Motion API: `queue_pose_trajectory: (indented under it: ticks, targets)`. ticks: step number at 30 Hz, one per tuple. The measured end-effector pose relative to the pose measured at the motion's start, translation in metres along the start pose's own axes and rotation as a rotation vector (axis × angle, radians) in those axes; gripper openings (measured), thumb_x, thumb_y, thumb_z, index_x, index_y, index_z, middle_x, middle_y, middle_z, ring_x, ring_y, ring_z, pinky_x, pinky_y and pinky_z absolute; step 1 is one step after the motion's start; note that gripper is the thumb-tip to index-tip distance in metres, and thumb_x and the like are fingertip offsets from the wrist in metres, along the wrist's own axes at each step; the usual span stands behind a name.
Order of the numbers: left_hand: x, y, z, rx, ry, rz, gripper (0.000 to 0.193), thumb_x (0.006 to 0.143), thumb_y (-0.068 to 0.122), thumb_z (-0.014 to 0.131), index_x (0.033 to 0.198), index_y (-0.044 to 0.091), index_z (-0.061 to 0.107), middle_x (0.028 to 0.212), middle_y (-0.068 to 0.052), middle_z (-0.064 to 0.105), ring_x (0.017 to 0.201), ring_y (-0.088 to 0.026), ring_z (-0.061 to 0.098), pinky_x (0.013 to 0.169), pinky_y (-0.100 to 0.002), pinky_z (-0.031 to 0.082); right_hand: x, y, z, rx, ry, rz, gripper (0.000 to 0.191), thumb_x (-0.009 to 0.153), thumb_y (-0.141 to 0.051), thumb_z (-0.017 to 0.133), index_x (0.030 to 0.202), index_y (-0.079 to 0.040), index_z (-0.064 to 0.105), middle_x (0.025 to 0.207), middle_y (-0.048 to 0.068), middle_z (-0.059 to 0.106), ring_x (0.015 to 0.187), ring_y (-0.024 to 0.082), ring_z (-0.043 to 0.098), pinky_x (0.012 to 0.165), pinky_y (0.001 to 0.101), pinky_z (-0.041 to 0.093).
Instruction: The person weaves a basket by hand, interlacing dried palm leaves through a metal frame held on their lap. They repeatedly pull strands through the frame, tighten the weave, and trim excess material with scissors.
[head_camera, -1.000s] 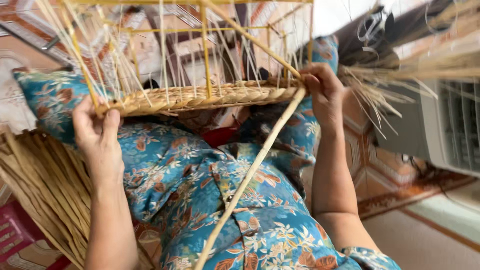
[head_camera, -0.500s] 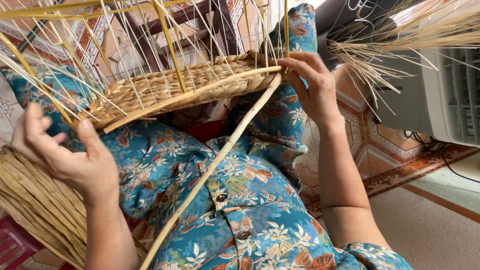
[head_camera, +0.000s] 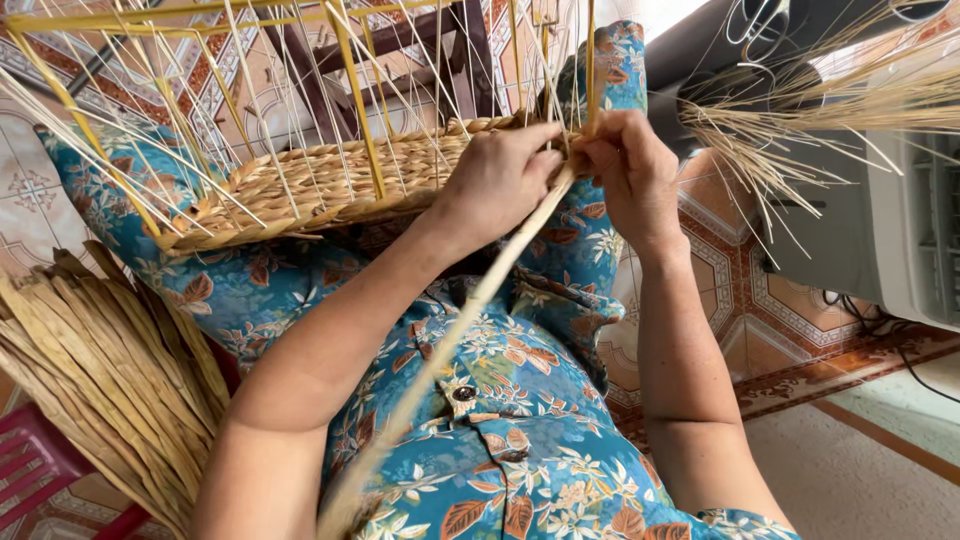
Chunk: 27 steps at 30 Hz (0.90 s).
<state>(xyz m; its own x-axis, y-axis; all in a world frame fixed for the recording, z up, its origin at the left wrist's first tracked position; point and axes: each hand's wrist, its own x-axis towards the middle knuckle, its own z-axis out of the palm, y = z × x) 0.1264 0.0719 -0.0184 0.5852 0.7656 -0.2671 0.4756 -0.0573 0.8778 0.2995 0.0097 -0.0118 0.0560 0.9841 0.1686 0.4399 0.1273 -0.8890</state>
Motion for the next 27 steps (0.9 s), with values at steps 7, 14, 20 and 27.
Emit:
queue_pose_trajectory:
  ticks: [7, 14, 20, 27]
  targets:
    - [-0.001, -0.001, 0.016, 0.131, 0.424, 0.715, 0.005, 0.108, 0.007, 0.067, 0.105, 0.004, 0.068, 0.103, -0.008, 0.07, 0.088, -0.018, 0.075, 0.074, -0.025, 0.066, 0.006, 0.0, 0.0, 0.262, 0.009, 0.115, 0.01, 0.112, 0.009, 0.055, 0.108, -0.001, 0.054, 0.098, 0.002, 0.065, 0.085, 0.007, 0.062, 0.075, 0.0225, 0.055]
    - [-0.037, -0.008, 0.002, 0.458, 0.613, 0.627, 0.031, 0.099, 0.009, 0.067, 0.125, -0.005, 0.061, 0.115, -0.016, 0.064, 0.09, -0.027, 0.074, 0.072, -0.029, 0.064, 0.002, -0.005, 0.003, -0.181, -0.07, -0.103, 0.017, 0.102, 0.014, 0.062, 0.11, -0.001, 0.063, 0.098, 0.007, 0.07, 0.088, 0.012, 0.064, 0.084, 0.0274, 0.055]
    - [-0.055, -0.043, 0.004, 0.341, 0.505, 0.435, 0.013, 0.105, 0.01, 0.063, 0.118, 0.011, 0.065, 0.102, -0.005, 0.066, 0.075, -0.021, 0.074, 0.061, -0.032, 0.062, -0.003, 0.014, 0.022, 0.112, 0.136, 0.055, 0.012, 0.108, 0.012, 0.061, 0.11, 0.0, 0.058, 0.104, 0.009, 0.071, 0.098, 0.014, 0.073, 0.087, 0.0275, 0.061]
    - [-0.119, -0.083, -0.021, 0.056, 0.662, 0.489, 0.025, 0.101, 0.008, 0.066, 0.126, 0.011, 0.065, 0.119, -0.004, 0.067, 0.091, -0.018, 0.073, 0.073, -0.028, 0.065, -0.005, 0.029, 0.019, 0.162, 0.128, 0.068, 0.013, 0.112, 0.009, 0.06, 0.119, -0.002, 0.059, 0.104, 0.016, 0.075, 0.087, 0.016, 0.074, 0.069, 0.0212, 0.052]
